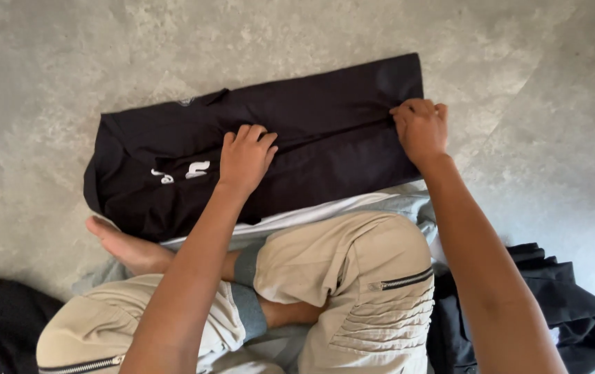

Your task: Folding a black shirt into a neat rectangle on the floor

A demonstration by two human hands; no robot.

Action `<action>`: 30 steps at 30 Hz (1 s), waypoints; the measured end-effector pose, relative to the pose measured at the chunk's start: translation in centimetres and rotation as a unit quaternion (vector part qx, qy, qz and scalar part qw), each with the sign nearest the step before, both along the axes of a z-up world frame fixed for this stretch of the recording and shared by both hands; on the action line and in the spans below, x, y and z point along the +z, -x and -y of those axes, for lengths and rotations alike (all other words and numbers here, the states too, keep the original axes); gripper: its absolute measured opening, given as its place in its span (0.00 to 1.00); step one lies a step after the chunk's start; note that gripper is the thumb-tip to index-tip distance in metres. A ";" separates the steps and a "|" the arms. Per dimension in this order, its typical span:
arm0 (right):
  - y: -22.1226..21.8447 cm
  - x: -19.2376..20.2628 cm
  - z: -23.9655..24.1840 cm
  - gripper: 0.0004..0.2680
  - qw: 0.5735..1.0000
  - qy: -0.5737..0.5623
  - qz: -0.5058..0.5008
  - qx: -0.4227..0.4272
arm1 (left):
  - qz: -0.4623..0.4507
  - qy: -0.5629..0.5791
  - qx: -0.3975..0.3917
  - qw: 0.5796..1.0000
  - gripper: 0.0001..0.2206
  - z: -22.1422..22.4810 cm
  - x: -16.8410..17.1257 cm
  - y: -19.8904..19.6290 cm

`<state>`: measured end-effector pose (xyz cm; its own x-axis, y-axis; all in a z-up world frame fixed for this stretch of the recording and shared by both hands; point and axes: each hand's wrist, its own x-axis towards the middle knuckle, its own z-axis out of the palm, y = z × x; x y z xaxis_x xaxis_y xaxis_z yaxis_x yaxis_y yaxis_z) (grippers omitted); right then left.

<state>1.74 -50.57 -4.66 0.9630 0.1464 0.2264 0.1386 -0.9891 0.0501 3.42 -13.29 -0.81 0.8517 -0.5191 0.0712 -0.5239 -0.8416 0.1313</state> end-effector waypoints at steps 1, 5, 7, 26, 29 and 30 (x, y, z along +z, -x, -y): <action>0.3 0.9 -0.6 0.04 1.000 -0.001 -0.003 0.001 | -0.003 -0.001 0.001 1.000 0.10 0.1 -0.2 0.3; 1.8 2.7 -1.5 0.09 0.971 -0.198 -0.006 -0.133 | 0.017 0.015 0.029 0.999 0.09 0.6 0.1 0.8; 2.7 2.3 -1.1 0.14 0.944 -0.272 0.025 -0.186 | 0.028 0.025 0.035 0.999 0.09 1.2 1.2 1.0; 4.5 0.6 -1.7 0.05 0.886 -0.279 0.102 -0.357 | 0.083 0.074 0.033 0.993 0.07 4.5 -1.7 2.3; 4.3 1.1 -1.9 0.07 0.888 -0.289 0.052 -0.354 | 0.074 0.078 0.027 0.994 0.08 5.1 -2.0 2.4; 4.2 1.0 -1.9 0.08 0.885 -0.299 0.002 -0.357 | 0.071 0.080 0.022 0.994 0.08 5.3 -2.3 2.4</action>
<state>-2.43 -48.65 -3.68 0.7611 -0.6458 0.0607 -0.5310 -0.6740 -0.5135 1.01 -18.56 -3.07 0.8487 -0.4540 0.2712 -0.5099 -0.8385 0.1921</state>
